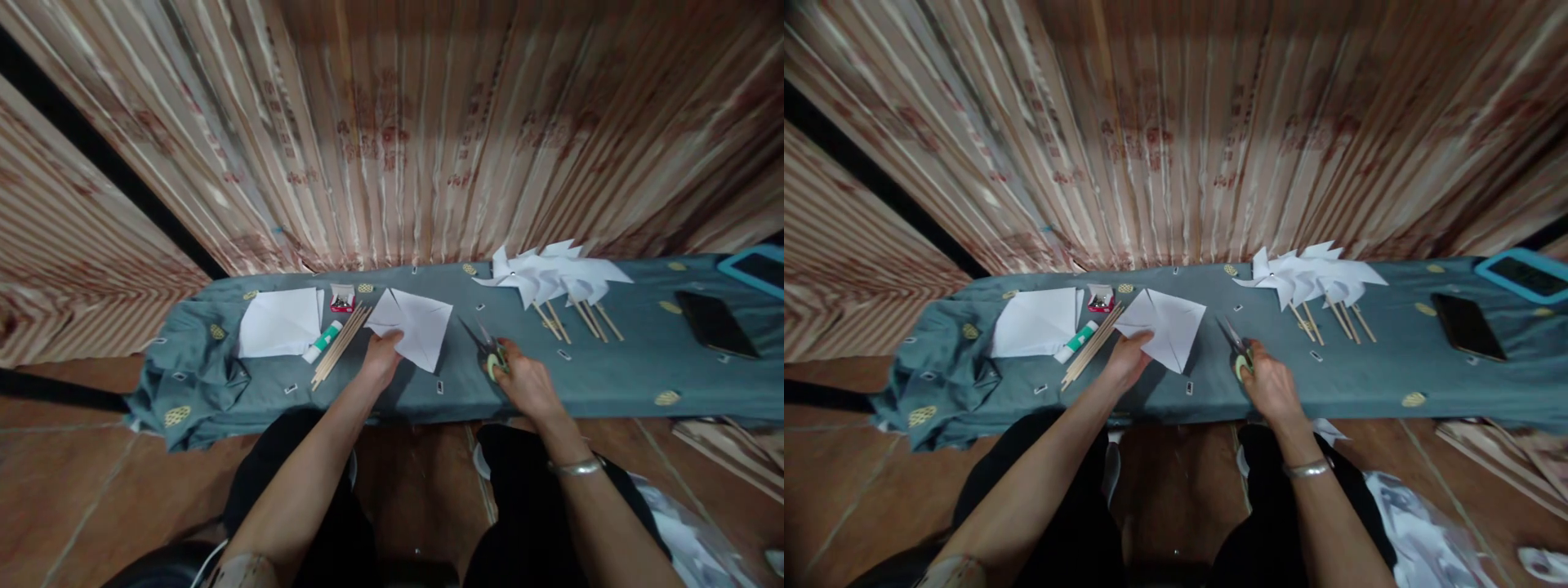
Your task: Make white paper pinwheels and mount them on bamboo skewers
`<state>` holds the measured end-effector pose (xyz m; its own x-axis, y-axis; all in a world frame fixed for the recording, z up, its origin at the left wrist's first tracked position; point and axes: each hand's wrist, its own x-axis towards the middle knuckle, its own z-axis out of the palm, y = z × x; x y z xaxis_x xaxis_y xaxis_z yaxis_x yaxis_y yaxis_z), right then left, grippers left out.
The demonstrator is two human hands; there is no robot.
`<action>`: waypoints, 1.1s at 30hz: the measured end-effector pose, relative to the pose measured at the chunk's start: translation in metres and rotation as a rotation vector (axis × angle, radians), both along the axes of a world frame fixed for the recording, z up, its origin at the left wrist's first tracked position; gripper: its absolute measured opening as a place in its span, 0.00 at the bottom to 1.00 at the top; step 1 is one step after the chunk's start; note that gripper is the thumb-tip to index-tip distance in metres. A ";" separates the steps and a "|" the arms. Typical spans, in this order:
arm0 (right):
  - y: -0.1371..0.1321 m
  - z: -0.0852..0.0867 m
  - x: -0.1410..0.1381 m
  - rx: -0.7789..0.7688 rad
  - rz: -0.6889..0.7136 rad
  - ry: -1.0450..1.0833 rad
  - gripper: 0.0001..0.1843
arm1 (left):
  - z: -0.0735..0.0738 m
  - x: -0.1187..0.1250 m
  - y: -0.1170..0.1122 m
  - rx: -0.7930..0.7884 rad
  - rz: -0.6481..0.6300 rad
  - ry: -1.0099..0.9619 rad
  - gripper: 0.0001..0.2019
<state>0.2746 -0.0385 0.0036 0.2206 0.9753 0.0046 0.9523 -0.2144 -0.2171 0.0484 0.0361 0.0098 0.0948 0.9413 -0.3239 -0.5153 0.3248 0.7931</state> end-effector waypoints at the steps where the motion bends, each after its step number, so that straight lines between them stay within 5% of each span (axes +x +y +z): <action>1: 0.002 0.002 0.001 -0.017 -0.005 -0.008 0.27 | -0.003 0.002 -0.002 -0.032 -0.002 0.011 0.12; 7: 0.012 0.010 -0.001 -0.058 -0.013 0.070 0.26 | -0.011 0.002 -0.019 -0.012 -0.094 0.015 0.17; 18: 0.036 0.024 -0.012 -0.115 -0.084 -0.011 0.16 | -0.011 -0.027 -0.055 -0.106 0.168 0.057 0.22; 23: 0.046 0.021 -0.020 -0.093 -0.064 0.013 0.16 | -0.013 -0.037 -0.077 -0.099 0.150 0.084 0.22; 33: 0.061 0.009 -0.017 -0.020 -0.063 -0.019 0.14 | -0.014 -0.039 -0.068 -0.174 0.149 0.013 0.12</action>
<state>0.2575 0.0229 0.0127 0.2817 0.9594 -0.0102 0.9407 -0.2783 -0.1942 0.0090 -0.0317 -0.0040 -0.0464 0.8744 -0.4830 -0.5578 0.3785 0.7387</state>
